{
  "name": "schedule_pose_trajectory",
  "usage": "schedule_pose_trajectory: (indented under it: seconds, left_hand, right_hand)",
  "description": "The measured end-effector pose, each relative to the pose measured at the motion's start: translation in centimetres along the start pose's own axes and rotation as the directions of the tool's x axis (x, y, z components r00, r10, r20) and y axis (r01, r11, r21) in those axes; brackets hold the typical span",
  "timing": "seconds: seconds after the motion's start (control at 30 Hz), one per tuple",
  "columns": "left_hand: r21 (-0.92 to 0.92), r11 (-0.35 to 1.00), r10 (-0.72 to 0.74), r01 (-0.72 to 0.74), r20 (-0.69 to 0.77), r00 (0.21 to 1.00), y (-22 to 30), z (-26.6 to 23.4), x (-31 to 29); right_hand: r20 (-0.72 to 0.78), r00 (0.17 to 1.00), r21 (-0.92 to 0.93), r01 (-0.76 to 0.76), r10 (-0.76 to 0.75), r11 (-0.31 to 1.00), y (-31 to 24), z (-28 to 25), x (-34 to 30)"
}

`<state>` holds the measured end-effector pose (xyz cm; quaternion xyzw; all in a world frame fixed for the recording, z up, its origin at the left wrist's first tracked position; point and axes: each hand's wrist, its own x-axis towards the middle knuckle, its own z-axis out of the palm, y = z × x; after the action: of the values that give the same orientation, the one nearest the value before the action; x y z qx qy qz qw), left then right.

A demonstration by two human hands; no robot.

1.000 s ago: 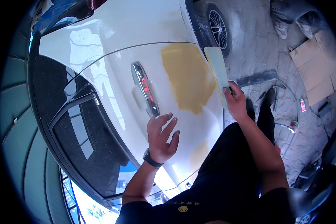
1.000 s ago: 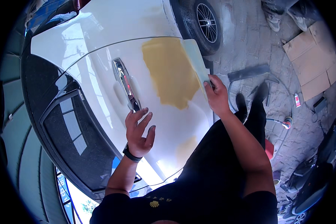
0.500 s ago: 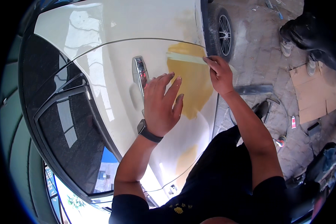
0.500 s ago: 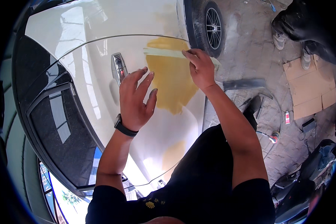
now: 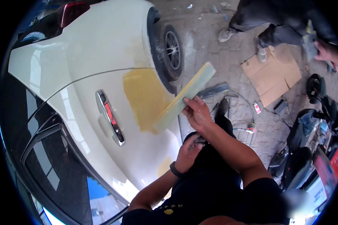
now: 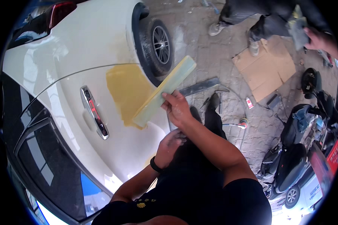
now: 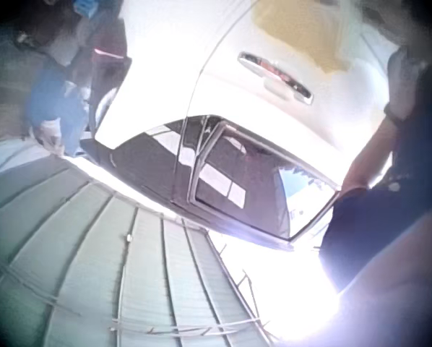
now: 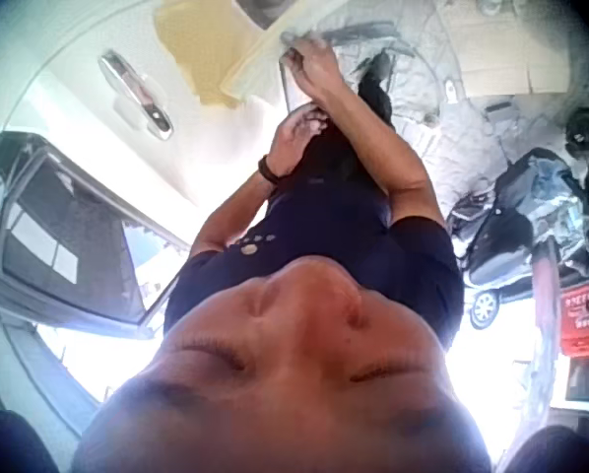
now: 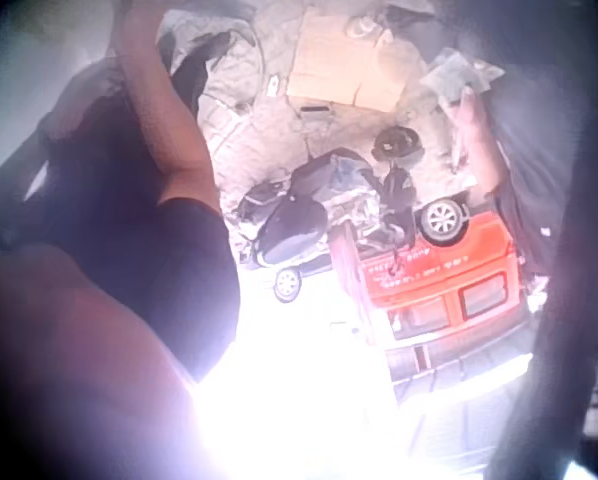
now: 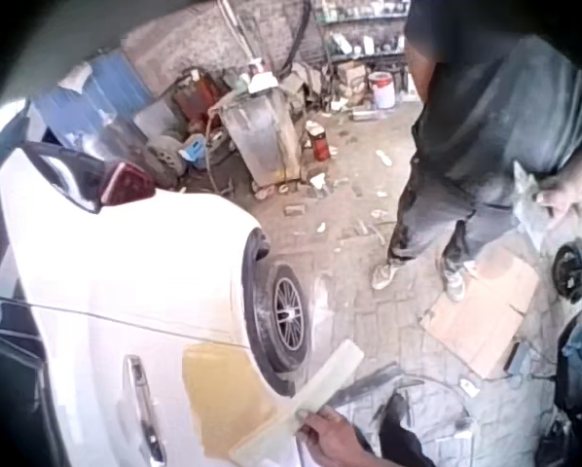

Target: The person applies a yellow paste to a white car door using a putty knife, spreading it evenly over a specific area. They repeatedly scrape the knife to remove excess material and continue smoothing the paste across the surface.

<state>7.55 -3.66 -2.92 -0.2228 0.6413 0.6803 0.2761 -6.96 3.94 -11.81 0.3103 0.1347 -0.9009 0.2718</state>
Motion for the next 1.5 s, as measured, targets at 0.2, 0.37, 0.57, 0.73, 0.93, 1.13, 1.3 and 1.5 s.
schedule_pose_trajectory:
  seconds: [0.2,0.37,0.57,0.73,0.93,1.13,1.3,1.5]
  left_hand:
    - [-0.324,0.798,0.457,-0.508,-0.223,0.861,3.2,0.9,3.7]
    - [-0.28,0.721,0.55,-0.633,-0.324,0.77,4.2,2.3,1.4]
    - [-0.353,0.702,0.536,-0.619,-0.31,0.785,6.0,3.0,1.1]
    - [-0.232,0.674,0.509,-0.701,-0.542,0.669,10.5,1.5,4.0]
    - [-0.12,0.755,0.344,-0.644,-0.764,0.546,13.6,4.0,4.8]
    - [-0.157,0.657,0.269,-0.737,-0.865,0.424,15.8,10.2,5.8]
    - [-0.101,0.644,0.269,-0.758,-0.898,0.348,17.5,11.5,4.5]
    - [-0.159,0.59,0.34,-0.792,-0.84,0.422,15.4,11.8,2.1]
  right_hand:
    - [0.12,0.993,-0.22,0.026,0.001,0.975,-2.0,5.9,-9.8]
    - [0.189,0.981,-0.591,0.153,-0.049,0.792,-4.4,7.1,-14.6]
    - [0.18,0.979,-0.836,0.103,0.093,0.539,-9.5,7.0,-16.8]
    - [0.314,0.94,-0.738,0.331,-0.136,0.588,-23.8,7.3,-13.6]
    - [0.291,0.945,-0.338,0.247,-0.149,0.908,-36.2,16.2,-5.4]
    - [0.155,0.987,-0.331,0.095,-0.046,0.939,-35.7,18.5,-2.7]
    - [0.347,0.925,-0.689,0.139,0.155,0.711,-30.0,17.1,-5.8]
    - [0.161,0.925,-0.747,-0.114,0.344,0.655,-28.6,17.7,-1.1]
